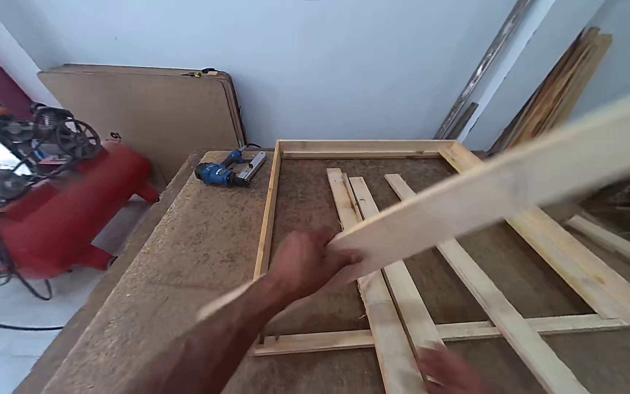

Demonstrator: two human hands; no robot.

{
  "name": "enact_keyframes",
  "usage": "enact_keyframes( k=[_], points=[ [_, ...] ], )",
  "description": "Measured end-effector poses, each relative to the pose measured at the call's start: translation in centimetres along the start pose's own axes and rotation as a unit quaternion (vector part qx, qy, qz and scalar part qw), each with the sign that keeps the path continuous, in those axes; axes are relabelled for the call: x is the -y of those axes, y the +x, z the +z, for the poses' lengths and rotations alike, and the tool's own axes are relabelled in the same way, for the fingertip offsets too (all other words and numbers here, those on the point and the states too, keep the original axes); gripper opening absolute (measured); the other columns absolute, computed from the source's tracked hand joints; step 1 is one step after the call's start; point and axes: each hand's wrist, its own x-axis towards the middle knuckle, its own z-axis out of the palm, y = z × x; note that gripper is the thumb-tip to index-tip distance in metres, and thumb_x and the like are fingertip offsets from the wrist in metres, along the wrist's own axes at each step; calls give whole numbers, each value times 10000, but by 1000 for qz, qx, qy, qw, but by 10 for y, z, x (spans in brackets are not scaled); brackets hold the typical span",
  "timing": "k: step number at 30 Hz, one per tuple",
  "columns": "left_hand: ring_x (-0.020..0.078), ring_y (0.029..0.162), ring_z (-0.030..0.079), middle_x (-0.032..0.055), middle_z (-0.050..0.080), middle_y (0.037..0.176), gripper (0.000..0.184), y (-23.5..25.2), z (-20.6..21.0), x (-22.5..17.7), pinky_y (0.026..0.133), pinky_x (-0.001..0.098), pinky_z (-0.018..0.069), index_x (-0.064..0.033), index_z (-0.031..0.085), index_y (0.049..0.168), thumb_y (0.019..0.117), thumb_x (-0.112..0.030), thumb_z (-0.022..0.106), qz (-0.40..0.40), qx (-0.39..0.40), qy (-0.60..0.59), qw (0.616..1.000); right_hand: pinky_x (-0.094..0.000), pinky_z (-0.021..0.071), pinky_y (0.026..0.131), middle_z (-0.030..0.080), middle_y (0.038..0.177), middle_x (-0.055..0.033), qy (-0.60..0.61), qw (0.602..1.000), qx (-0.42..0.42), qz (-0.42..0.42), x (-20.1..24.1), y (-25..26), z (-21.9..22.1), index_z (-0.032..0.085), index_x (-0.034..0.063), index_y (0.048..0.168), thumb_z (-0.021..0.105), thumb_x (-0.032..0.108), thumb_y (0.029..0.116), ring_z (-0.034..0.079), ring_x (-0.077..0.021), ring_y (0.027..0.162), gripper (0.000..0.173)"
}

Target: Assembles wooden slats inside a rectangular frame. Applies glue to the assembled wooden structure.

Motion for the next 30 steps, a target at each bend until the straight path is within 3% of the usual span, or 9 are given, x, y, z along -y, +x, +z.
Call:
enact_keyframes(
  k=[2,5,8,10,12,15,17,21,30],
  points=[
    [162,683,706,14,714,767,426,7,21,-10,652,441,620,-156,720,992,948,-576,665,-103,21,-122,987,-446,506,1112,528,1490,-214,-55,998,-22,-31,-45,34,121,333,-82,1543,610,418,1022,576,-258,1339,774],
    [202,741,726,67,734,839,429,20,54,1,702,447,622,-110,703,1084,1016,-518,590,-203,-10,-251,946,-428,575,969,626,1261,-242,-101,980,-173,9,-57,61,209,289,-125,1509,638,241,980,680,-214,1108,732],
    [224,852,742,103,743,990,343,29,65,42,766,433,632,-95,631,1264,1027,-343,640,-230,-19,-369,900,-494,609,892,723,1103,-200,-156,968,-194,41,-61,94,191,438,-87,1474,674,278,978,740,-244,973,660],
    [227,1067,714,102,704,1228,527,26,69,82,919,449,614,-138,501,1471,1002,-310,670,-184,8,-417,890,-438,642,863,749,1093,-112,-133,977,-152,69,-64,124,171,522,3,1447,699,307,968,750,-189,951,594],
    [192,1243,642,51,614,1429,689,13,69,121,1033,444,568,-170,425,1567,968,-395,679,-154,-17,-323,934,-393,652,857,754,1107,-59,-101,983,-124,92,-74,157,163,568,66,1419,723,285,954,749,-155,961,536],
    [288,1463,439,113,400,1623,675,-22,59,171,1161,539,429,-134,459,1544,973,-442,644,-208,-95,-146,962,-370,639,888,747,1152,-42,-143,978,-90,122,-97,201,164,556,92,1446,715,312,959,742,-134,998,558],
    [325,1487,397,157,361,1636,695,-49,64,200,1182,548,395,-108,412,1568,990,-432,621,-280,-97,-139,945,-386,608,948,724,1222,-56,-194,966,-79,149,-113,225,169,524,98,1489,706,373,960,719,-138,1068,624],
    [246,1387,532,175,487,1545,736,-98,109,226,1141,484,466,-76,245,1629,1034,-418,512,-311,-74,-288,902,-383,576,1015,687,1316,-84,-191,967,-81,146,-149,263,189,471,64,1530,716,410,940,687,-144,1163,726],
    [177,1381,533,145,481,1559,570,-103,116,220,1148,398,463,-66,311,1608,1077,-222,444,-347,-115,-401,840,-407,527,1068,648,1393,-95,-239,957,-61,155,-159,290,230,426,73,1566,684,481,947,644,-172,1246,786]
  ],
)
